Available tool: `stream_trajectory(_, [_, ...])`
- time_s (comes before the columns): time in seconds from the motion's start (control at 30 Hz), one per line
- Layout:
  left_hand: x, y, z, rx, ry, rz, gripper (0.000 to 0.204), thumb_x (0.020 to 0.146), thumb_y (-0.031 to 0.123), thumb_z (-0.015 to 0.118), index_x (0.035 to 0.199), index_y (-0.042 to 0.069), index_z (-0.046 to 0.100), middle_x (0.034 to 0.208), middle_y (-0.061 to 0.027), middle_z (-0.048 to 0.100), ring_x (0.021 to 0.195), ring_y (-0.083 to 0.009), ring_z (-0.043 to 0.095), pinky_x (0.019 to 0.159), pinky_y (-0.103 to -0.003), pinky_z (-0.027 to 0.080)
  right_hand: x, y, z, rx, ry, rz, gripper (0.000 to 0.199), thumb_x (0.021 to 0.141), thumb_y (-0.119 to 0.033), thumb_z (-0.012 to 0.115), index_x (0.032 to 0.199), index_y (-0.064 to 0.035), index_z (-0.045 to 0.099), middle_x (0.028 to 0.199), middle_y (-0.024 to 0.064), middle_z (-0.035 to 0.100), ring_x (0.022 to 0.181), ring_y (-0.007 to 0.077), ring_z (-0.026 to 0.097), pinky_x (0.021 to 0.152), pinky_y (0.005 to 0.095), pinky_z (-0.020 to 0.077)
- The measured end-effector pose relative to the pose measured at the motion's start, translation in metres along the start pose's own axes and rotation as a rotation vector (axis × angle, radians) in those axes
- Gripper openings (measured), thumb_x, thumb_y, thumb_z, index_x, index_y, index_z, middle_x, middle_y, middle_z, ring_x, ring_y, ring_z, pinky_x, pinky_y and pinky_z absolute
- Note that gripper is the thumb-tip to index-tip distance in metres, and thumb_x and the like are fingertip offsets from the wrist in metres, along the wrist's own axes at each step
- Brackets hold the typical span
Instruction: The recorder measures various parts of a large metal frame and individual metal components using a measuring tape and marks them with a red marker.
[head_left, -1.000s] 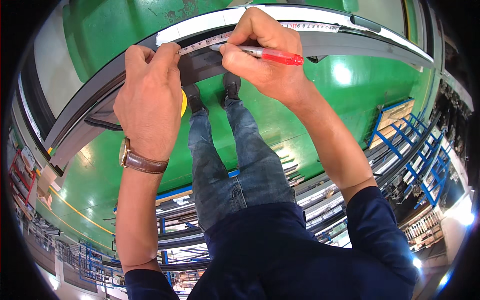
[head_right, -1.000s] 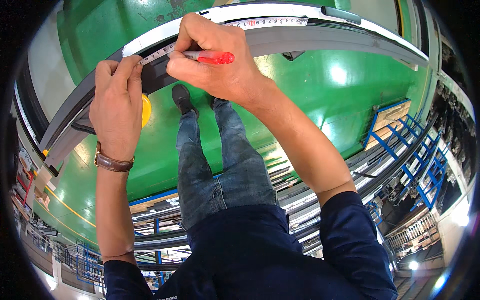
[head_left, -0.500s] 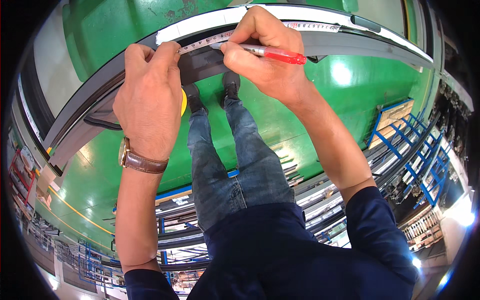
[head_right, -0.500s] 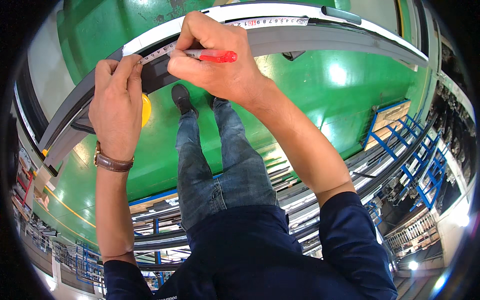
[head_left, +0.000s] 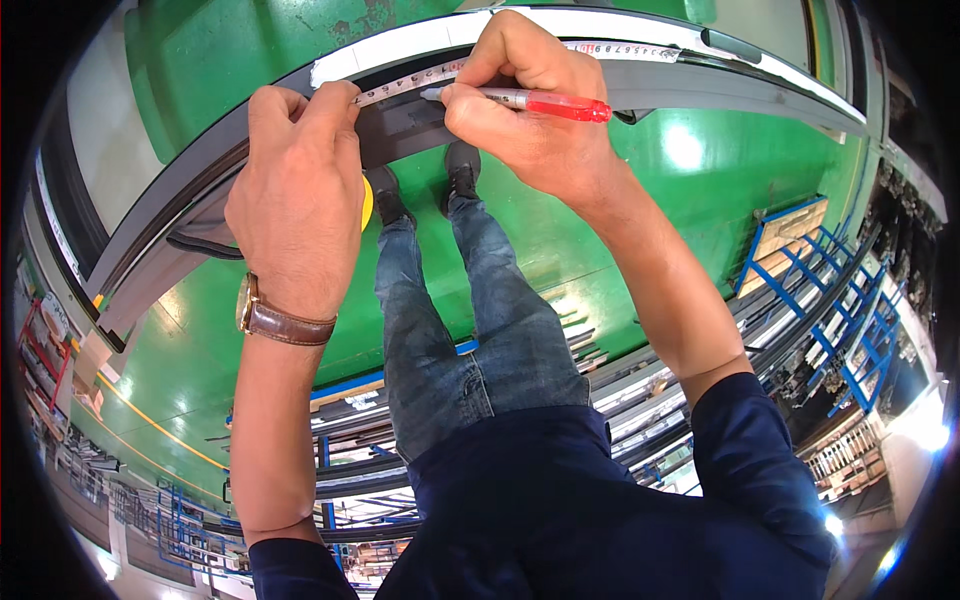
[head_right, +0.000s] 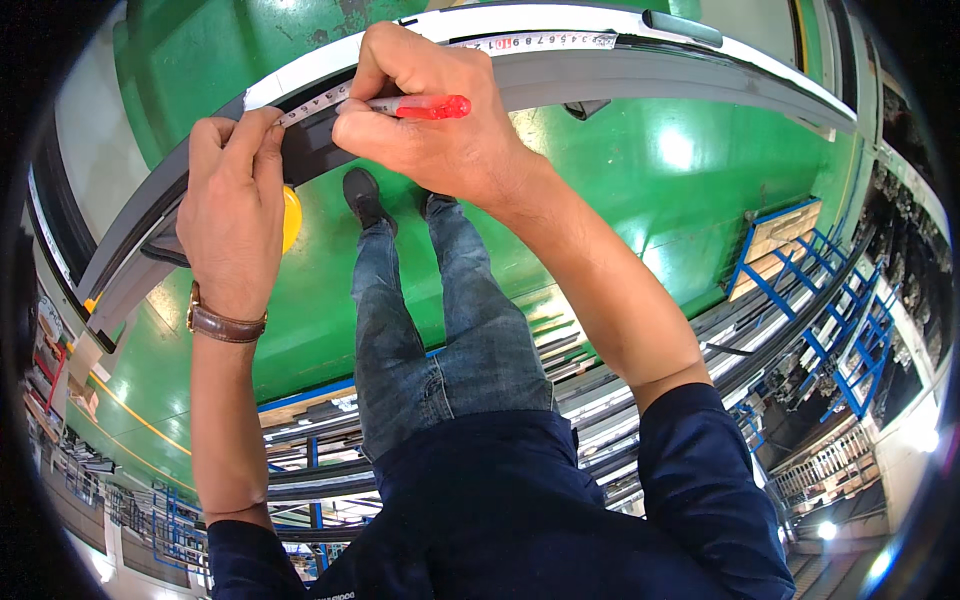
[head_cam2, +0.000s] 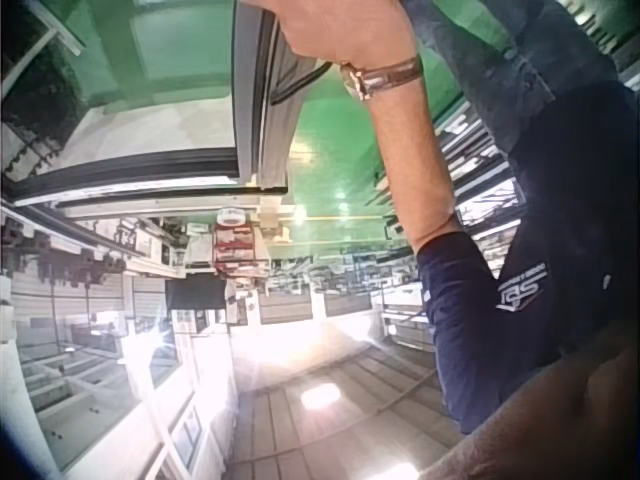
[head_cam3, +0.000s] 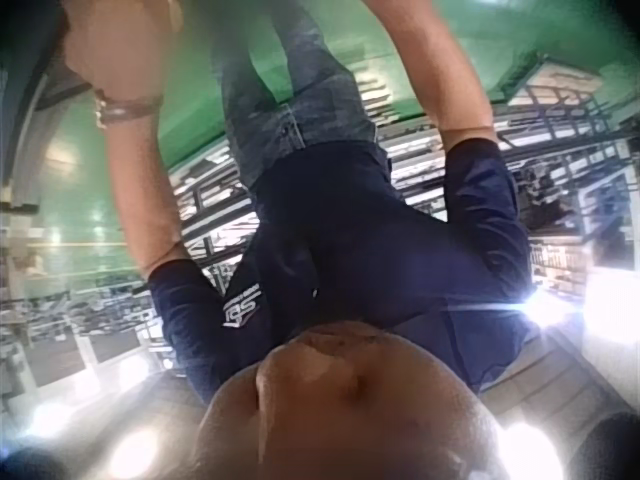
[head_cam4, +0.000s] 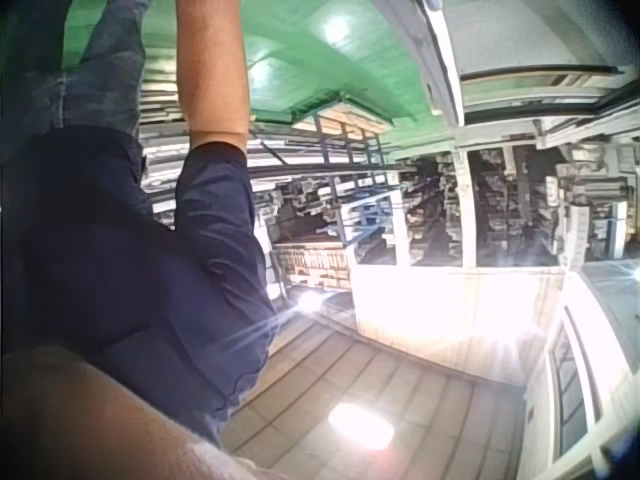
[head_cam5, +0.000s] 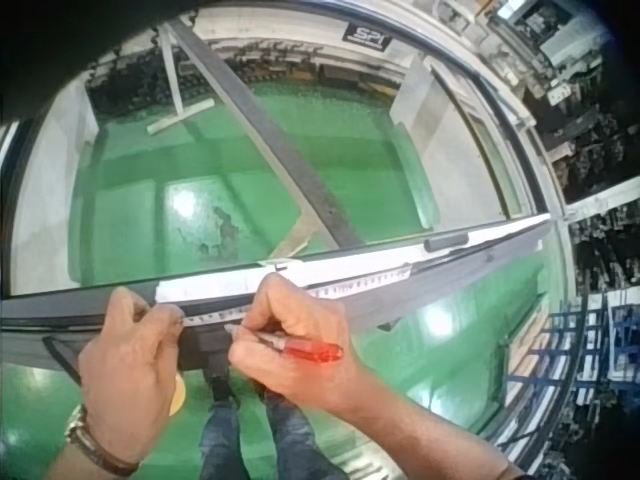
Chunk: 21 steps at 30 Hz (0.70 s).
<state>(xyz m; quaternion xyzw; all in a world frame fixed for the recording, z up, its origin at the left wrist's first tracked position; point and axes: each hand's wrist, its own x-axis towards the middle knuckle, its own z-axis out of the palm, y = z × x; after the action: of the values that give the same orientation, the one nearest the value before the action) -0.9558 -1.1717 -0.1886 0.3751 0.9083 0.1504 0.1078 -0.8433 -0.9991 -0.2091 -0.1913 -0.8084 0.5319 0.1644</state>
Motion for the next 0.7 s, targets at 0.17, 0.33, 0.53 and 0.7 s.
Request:
stream_trajectory(0.17, [0.000,0.001,0.000,0.000,-0.002,0.000,0.015,0.098,0.019,0.066,0.111,0.016,0.073,0.104,-0.0085,0.059,0.077,-0.0312,0.068,0.063,-0.044,0.055,0.000,0.002,0.000,0.039,0.008,-0.022,0.019,0.076,-0.010,0.074,0.079,-0.0021,0.057,0.072,0.0072,0.061,0.062,0.0158,0.058,0.060,0.0306,0.0490])
stream_trajectory(0.33, [-0.001,-0.001,-0.001,-0.010,-0.013,-0.008,0.015,0.099,0.020,0.066,0.112,0.016,0.073,0.104,-0.0089,0.059,0.077,-0.0315,0.068,0.063,-0.045,0.055,-0.010,-0.002,-0.005,0.119,-0.046,0.089,0.017,0.078,-0.008,0.073,0.079,-0.0017,0.057,0.071,0.0056,0.060,0.063,0.0114,0.056,0.059,0.0288,0.0465])
stream_trajectory(0.53, [0.002,-0.002,-0.003,-0.079,-0.018,0.002,0.014,0.100,0.020,0.066,0.111,0.015,0.073,0.101,-0.0096,0.058,0.077,-0.0314,0.066,0.065,-0.043,0.053,-0.058,0.008,-0.005,0.380,-0.069,0.177,0.018,0.084,-0.005,0.074,0.078,-0.0030,0.057,0.071,0.0003,0.059,0.063,0.0046,0.051,0.054,0.0250,0.0393])
stream_trajectory(0.7, [-0.001,-0.015,-0.002,-0.268,0.027,0.041,0.013,0.099,0.015,0.068,0.110,0.013,0.075,0.100,-0.0092,0.060,0.078,-0.0274,0.064,0.068,-0.039,0.052,-0.092,-0.002,-0.005,0.498,-0.091,0.339,0.018,0.085,0.001,0.071,0.081,-0.0029,0.053,0.072,0.0025,0.057,0.062,0.0069,0.049,0.054,0.0266,0.0373])
